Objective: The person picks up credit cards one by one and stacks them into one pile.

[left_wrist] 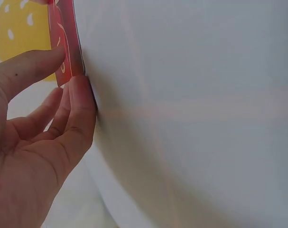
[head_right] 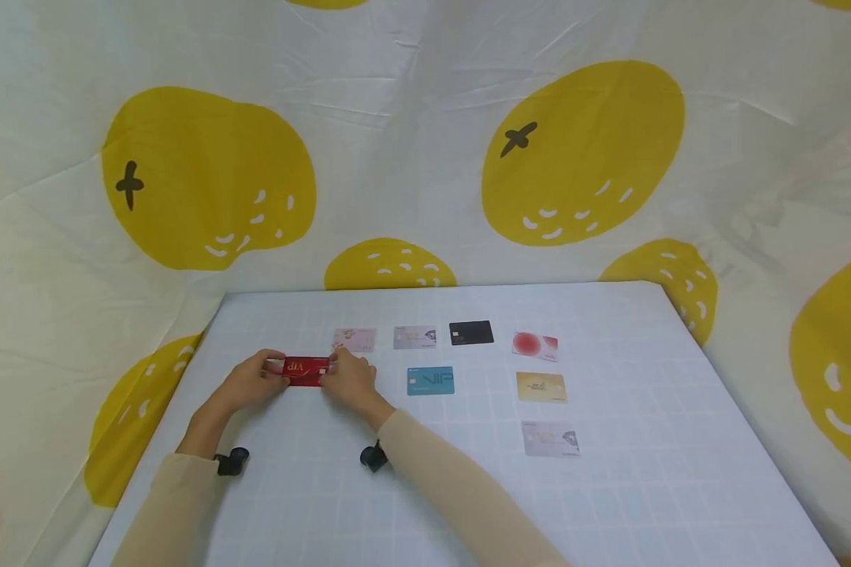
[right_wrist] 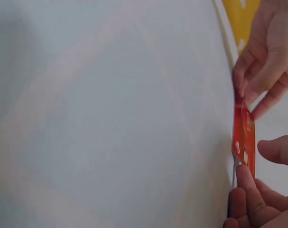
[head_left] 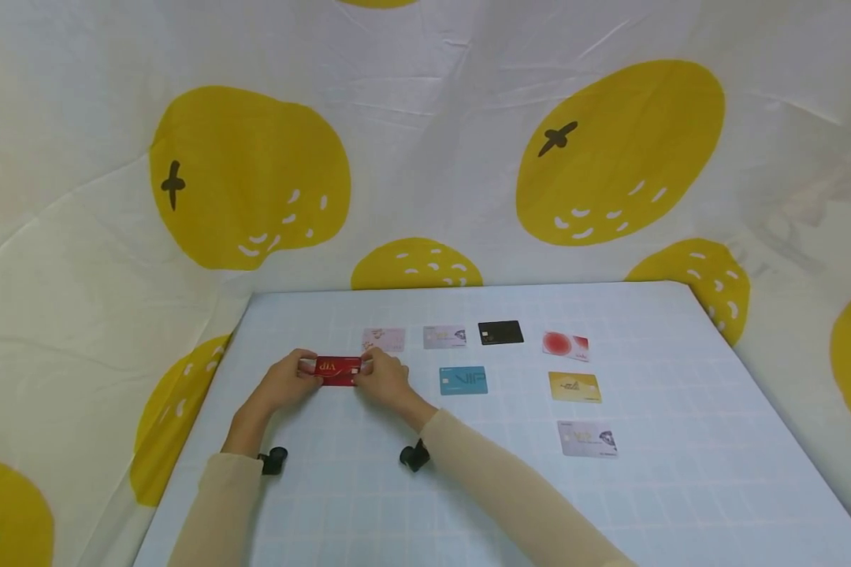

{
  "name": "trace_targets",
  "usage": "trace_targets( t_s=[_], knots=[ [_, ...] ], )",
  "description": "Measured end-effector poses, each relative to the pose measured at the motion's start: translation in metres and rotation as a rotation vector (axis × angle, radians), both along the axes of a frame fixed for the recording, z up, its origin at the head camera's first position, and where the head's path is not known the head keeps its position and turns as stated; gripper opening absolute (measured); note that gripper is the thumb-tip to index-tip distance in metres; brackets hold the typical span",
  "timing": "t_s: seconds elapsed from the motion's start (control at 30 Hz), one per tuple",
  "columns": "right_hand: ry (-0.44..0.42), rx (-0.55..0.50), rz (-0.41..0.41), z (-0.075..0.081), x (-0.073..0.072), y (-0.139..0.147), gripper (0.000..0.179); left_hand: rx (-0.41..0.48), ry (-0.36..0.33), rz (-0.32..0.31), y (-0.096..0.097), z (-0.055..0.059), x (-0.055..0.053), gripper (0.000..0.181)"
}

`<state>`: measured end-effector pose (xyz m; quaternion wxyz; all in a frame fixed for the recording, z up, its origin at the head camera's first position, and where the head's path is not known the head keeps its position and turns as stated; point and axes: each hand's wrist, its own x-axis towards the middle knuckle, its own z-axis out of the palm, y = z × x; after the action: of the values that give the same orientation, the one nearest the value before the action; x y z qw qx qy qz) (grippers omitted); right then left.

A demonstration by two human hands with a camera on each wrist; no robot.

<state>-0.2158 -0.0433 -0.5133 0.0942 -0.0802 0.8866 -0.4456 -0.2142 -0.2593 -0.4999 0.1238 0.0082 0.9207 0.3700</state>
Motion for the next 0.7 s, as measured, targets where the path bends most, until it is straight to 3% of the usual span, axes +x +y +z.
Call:
trace_targets(
  t_s=[0.23, 0.37, 0.7],
  knots=[
    [-0.078, -0.099, -0.011, 0.003, 0.003, 0.006, 0.035, 0.036, -0.006, 0.015, -0.002, -0.004, 0.003, 0.046],
    [-0.054, -0.150, 0.004, 0.005, 0.004, 0.015, 0.035, 0.078, 0.005, 0.002, -0.001, -0.002, 0.007, 0.046],
    [-0.101, -0.185, 0.027, 0.014, 0.008, 0.047, 0.038, 0.288, 0.000, 0.007, 0.015, 0.005, 0.019, 0.049]
  ],
)
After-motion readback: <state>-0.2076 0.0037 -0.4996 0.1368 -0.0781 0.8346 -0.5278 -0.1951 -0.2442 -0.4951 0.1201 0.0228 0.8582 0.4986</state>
